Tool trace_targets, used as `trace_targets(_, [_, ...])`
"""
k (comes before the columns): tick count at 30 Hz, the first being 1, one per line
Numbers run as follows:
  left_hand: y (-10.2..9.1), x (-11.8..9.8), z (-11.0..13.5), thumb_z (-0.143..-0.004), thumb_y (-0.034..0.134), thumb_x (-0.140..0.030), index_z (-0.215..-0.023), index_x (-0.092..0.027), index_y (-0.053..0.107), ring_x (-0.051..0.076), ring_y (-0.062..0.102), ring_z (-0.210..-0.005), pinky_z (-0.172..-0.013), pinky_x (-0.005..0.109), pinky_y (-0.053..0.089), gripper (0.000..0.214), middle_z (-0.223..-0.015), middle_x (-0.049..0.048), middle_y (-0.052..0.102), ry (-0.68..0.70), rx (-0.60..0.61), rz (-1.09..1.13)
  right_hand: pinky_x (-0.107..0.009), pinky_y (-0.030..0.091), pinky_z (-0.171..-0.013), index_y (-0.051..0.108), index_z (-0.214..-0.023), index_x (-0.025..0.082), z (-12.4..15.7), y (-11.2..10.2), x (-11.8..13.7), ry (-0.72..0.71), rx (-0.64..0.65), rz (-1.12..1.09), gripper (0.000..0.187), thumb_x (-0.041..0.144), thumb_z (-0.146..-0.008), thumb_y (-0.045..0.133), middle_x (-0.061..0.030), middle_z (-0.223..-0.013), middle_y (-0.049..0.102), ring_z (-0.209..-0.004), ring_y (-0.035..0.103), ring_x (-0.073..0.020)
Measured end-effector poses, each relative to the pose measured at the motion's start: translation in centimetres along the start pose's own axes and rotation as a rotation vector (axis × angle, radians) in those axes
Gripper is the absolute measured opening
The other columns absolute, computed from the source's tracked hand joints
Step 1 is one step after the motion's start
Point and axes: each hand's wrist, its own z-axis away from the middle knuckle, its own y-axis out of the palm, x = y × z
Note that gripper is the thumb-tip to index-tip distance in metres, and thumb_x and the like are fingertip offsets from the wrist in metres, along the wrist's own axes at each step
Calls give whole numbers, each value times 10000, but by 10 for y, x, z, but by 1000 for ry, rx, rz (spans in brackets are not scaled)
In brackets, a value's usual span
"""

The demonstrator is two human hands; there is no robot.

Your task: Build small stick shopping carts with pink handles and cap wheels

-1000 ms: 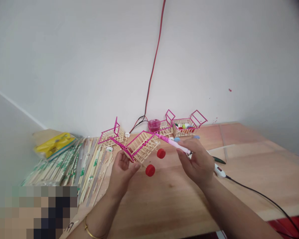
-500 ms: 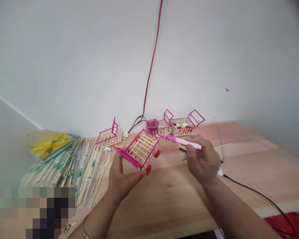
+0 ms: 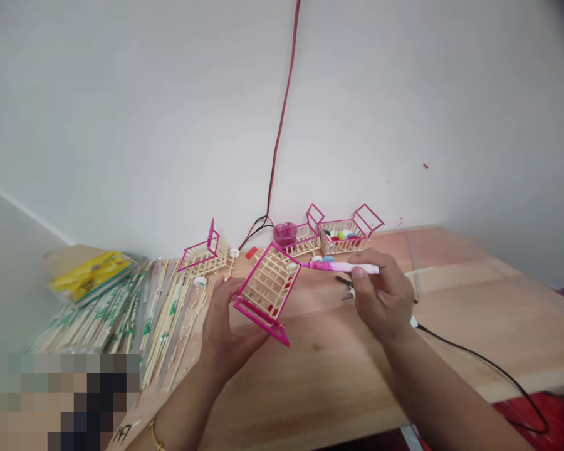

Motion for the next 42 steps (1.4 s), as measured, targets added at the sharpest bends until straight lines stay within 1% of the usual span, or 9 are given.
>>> trace_targets(2, [-2, 5, 1, -514, 876, -290, -1154, -234, 572, 319, 594, -1053, -1122, 574, 235, 710, -1082, 89, 642, 168, 54, -117, -306, 489, -680, 610, -951, 218, -1, -1, 1, 21, 29, 19, 96, 226, -883, 543, -32, -846, 629, -763, 610, -180])
trace_targets(4, [-4, 10, 2, -547, 862, -303, -1247, -254, 490, 316, 584, -1084, -1114, 575, 261, 793, -1136, 91, 620, 303, 68, -210, -303, 489, -672, 611, -936, 218, -3, -1, 1, 16, 59, 47, 89, 238, -888, 538, -31, -836, 633, -752, 613, -178])
trace_targets(8, [-8, 16, 2, -553, 867, -319, -1271, -263, 434, 309, 576, -1105, -1083, 603, 305, 841, -1163, 99, 593, 417, 88, -317, -282, 471, -621, 607, -934, 218, -5, -3, -1, 12, 41, 73, 84, 243, -887, 542, -23, -820, 631, -704, 595, -161])
trace_targets(11, [-9, 16, 2, -551, 871, -324, -1277, -259, 421, 305, 569, -1112, -1089, 609, 294, 856, -1169, 108, 582, 436, 95, -335, -281, 462, -616, 601, -938, 219, -4, -4, -4, 33, 21, 52, 84, 251, -891, 538, -22, -822, 628, -695, 584, -156])
trace_targets(18, [-9, 15, 3, -570, 860, -329, -1281, -263, 423, 303, 570, -1114, -1093, 604, 285, 837, -1174, 112, 585, 449, 75, -365, -326, 480, -695, 593, -945, 221, -4, -3, -3, 14, 66, 5, 83, 242, -889, 535, -35, -846, 625, -767, 593, -180])
trace_targets(26, [-9, 12, 4, -591, 847, -317, -1263, -248, 439, 295, 588, -1085, -1101, 604, 271, 790, -1165, 116, 594, 450, 42, -396, -357, 477, -693, 590, -956, 218, -2, -1, 1, -86, 114, -82, 117, 193, -851, 544, -45, -820, 613, -760, 594, -196])
trace_targets(34, [-10, 14, 4, -580, 859, -297, -1225, -255, 478, 294, 589, -1102, -1098, 600, 288, 750, -1173, 109, 606, 443, -8, -381, -357, 458, -632, 570, -956, 226, -6, -2, 9, -302, 222, -125, 219, 104, -775, 559, -20, -742, 605, -669, 577, -182])
trace_targets(38, [-10, 13, 4, -583, 857, -291, -1242, -255, 465, 293, 587, -1098, -1096, 601, 290, 768, -1173, 111, 600, 461, -5, -392, -346, 446, -616, 564, -994, 214, -7, -2, 14, -335, 247, -164, 280, 66, -756, 555, -18, -743, 592, -651, 561, -167])
trace_targets(42, [-9, 11, 4, -600, 846, -286, -1274, -247, 440, 293, 576, -1098, -1096, 607, 281, 788, -1183, 124, 582, 478, 13, -416, -337, 443, -610, 558, -986, 214, -8, -2, 16, -310, 272, -197, 266, 67, -764, 549, -14, -736, 573, -653, 548, -162])
